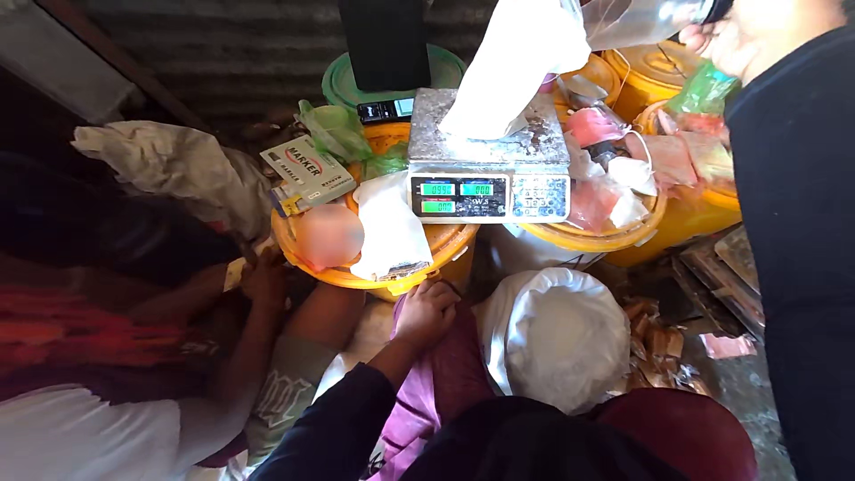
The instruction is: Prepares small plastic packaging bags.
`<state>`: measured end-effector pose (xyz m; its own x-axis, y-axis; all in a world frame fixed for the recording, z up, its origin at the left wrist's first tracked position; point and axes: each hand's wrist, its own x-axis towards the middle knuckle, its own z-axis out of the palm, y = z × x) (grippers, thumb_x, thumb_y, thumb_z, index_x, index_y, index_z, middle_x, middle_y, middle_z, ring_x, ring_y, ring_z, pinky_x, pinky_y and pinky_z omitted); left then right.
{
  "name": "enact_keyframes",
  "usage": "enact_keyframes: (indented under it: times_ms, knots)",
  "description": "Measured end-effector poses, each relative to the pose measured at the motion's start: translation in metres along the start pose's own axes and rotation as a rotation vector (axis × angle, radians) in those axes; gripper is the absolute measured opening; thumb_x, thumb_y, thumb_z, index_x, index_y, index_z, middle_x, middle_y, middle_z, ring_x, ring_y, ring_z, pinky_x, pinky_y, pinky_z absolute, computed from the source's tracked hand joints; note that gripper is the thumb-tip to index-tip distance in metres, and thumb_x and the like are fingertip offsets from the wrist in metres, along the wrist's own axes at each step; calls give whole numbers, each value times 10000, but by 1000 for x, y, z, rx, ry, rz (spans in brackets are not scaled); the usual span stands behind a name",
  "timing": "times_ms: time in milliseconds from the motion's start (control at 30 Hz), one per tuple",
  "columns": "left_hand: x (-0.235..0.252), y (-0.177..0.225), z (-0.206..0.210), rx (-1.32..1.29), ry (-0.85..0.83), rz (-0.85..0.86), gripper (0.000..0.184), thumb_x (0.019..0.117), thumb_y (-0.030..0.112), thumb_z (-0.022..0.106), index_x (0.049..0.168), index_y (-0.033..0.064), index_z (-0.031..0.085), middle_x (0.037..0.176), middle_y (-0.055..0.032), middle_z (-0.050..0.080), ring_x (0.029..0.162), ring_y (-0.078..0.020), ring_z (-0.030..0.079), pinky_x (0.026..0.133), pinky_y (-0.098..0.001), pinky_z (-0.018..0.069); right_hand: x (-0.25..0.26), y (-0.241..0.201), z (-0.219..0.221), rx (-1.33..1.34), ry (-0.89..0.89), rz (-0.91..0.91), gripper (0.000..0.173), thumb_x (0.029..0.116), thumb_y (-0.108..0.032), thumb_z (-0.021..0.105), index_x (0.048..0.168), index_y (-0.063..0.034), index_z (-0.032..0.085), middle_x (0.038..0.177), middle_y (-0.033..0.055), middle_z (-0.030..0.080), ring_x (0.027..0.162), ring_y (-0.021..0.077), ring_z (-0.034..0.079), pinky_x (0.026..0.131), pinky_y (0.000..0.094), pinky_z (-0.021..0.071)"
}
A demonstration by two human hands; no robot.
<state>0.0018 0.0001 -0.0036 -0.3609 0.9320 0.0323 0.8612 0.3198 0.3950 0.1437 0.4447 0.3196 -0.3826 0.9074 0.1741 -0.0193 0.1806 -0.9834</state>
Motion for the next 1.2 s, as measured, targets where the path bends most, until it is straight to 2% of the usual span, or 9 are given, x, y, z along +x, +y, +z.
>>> enact_keyframes:
  times_ms: [200, 267, 367, 500, 633, 733, 867, 1033, 1200]
  knots:
    - [-1, 1, 0, -5, 41, 19, 262, 952, 157, 549, 1067, 141, 785, 1177, -77, 729, 1213, -357, 612, 992, -570, 458, -81, 29, -48, 59, 52, 54, 189, 1072, -272, 489, 1167, -166, 613, 974, -36, 673, 731, 73, 639, 636, 219, 542]
    - [-1, 2, -1, -13, 28, 10, 267, 958, 159, 545, 1077, 139, 783, 1191, -81, 726, 1236, -355, 602, 1011, -571, 447, -114, 62, -73, 44, 74, 115, 172, 1064, -285, 482, 1159, -200, 597, 991, -67, 679, 754, 49, 631, 649, 214, 529]
    - [-1, 2, -3, -21, 2, 7, 267, 962, 162, 546, 1091, 135, 779, 1200, -95, 721, 1244, -368, 596, 1008, -583, 445, -164, 145, -112, -132, -24, 249, 170, 1057, -238, 453, 1105, -168, 600, 881, -79, 651, 622, 14, 573, 533, 188, 488]
    - [3, 4, -7, -13, -51, 1, 286, 974, 167, 526, 1120, 126, 768, 1225, -107, 708, 1251, -372, 585, 1006, -589, 437, -238, 259, -109, -470, -330, 626, 254, 1056, -165, 527, 1211, 11, 626, 967, 80, 664, 662, 101, 561, 597, 284, 498]
    - [5, 7, -11, 9, -123, -27, 301, 993, 173, 508, 1157, 122, 755, 1271, -112, 687, 1287, -371, 558, 1028, -582, 417, -300, 389, -66, -666, -560, 941, 326, 1076, -179, 532, 1312, 38, 590, 1153, 238, 636, 818, 263, 625, 778, 430, 538]
    - [4, 8, -11, 19, -132, -34, 307, 989, 177, 507, 1162, 131, 756, 1272, -112, 686, 1295, -370, 552, 1031, -577, 417, -357, 455, -28, -672, -662, 1013, 334, 1068, -132, 533, 1344, 51, 584, 1288, 293, 608, 1074, 377, 644, 965, 506, 505]
    - [4, 6, -7, 28, -94, -20, 302, 983, 175, 508, 1139, 134, 763, 1258, -99, 697, 1292, -358, 562, 1030, -571, 426, -393, 478, 3, -787, -730, 949, 332, 1049, -132, 529, 1326, 20, 630, 1355, 257, 615, 1316, 384, 554, 1129, 536, 406]
    - [3, 7, -8, 26, -78, -26, 284, 984, 172, 523, 1124, 139, 769, 1239, -96, 701, 1266, -355, 575, 1026, -569, 427, -358, 466, -39, -477, -522, 1091, 313, 1057, -86, 541, 1346, 28, 583, 1295, 248, 596, 1040, 302, 620, 916, 443, 513]
    - [3, 6, -7, 15, -61, -18, 282, 977, 163, 528, 1117, 137, 771, 1232, -100, 704, 1256, -361, 579, 1021, -567, 431, -332, 428, -95, -168, -295, 1092, 268, 1025, 0, 535, 1285, 45, 581, 1204, 175, 610, 958, 204, 608, 826, 361, 532]
